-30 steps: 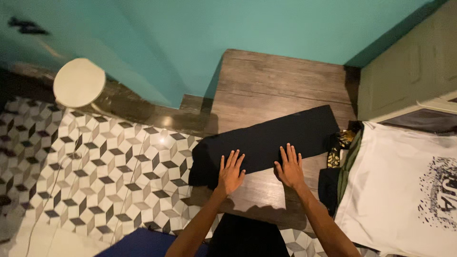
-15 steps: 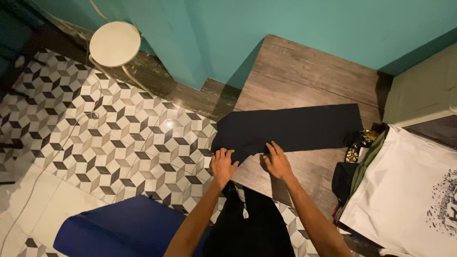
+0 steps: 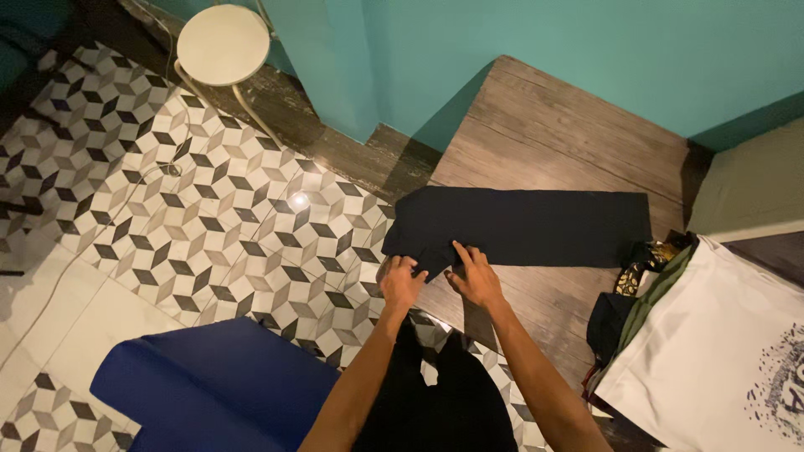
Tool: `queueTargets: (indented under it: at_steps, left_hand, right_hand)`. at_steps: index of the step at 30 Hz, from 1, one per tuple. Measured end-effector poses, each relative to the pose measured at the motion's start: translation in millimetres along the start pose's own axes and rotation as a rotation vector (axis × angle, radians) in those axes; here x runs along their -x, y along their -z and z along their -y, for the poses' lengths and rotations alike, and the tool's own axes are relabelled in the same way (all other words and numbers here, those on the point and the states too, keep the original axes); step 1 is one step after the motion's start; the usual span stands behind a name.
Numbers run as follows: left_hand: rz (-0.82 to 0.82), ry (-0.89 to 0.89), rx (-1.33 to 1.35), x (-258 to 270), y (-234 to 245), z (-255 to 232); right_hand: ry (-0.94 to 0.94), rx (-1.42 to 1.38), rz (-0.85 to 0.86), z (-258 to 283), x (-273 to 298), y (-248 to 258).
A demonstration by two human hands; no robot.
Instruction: The person folds a black t-shirt on a table and then places it into an open cabinet.
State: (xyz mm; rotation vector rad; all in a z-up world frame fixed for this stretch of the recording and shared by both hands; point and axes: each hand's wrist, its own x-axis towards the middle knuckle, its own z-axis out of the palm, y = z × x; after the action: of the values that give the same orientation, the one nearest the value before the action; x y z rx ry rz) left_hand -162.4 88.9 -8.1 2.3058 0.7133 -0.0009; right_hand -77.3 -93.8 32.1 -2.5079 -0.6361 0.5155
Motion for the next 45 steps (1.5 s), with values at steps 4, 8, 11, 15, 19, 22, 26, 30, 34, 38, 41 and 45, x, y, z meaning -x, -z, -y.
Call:
queueTargets:
  at_steps: [4,8,11,15,19,22,26,30,34,38,41,45]
  left_hand:
    - [-0.092,-0.223,0.022,4.8,8.6,-14.1]
    - [-0.01,-0.441,0.126,17.9,27.2,-20.4]
    - [0.037,-0.539,0.131,26.7,29.5,-19.6]
    - [-0.002,-0.575,0.157,36.0,24.6,-15.9]
    - [-0.061,-0.684,0.151,37.8,20.9,-17.2]
    - [-0.046,-0.689,0.159,37.5,25.0,-20.3]
    - [-0.015,-0.675,0.213,37.9,32.5,-20.0]
    - [0.022,-0.69,0.172,30.9,30.5,-13.4]
    - [0.106,-0.539,0.094,26.6,27.0,-11.3]
    - [0.043,-0.406,0.18,10.7,29.1,-22.8]
    - [0.051,-0.299,0.163,-19.5,35.0,-35.8]
    - [-0.033,-0.301,0.245,-56.6,40.7,-48.3]
  right_hand:
    - [-0.05,0.103,0.025,3.4,-1.9,4.5]
    - [-0.096,0.1,-0.051,5.9,1.9,7.6]
    - [-0.125,0.106,-0.067,0.2,1.1,7.5]
    - [0.01,0.165,-0.168,-19.0,5.5,2.4]
    - [0.162,0.176,-0.215,-34.7,13.3,9.3]
    - [0.29,0.202,-0.235,-46.2,15.2,16.1]
    - [0.367,0.279,-0.131,-62.6,12.4,17.1]
    - [0.354,0.37,0.028,-72.0,6.7,17.6]
    - [0.248,0.258,0.105,-76.7,3.2,25.2]
    - [0.116,-0.111,0.034,-84.8,-11.3,31.6]
    - [-0.006,-0.394,-0.056,-91.4,-32.8,32.4]
    - [-0.15,-0.603,-0.154,-93.3,-64.6,38.1]
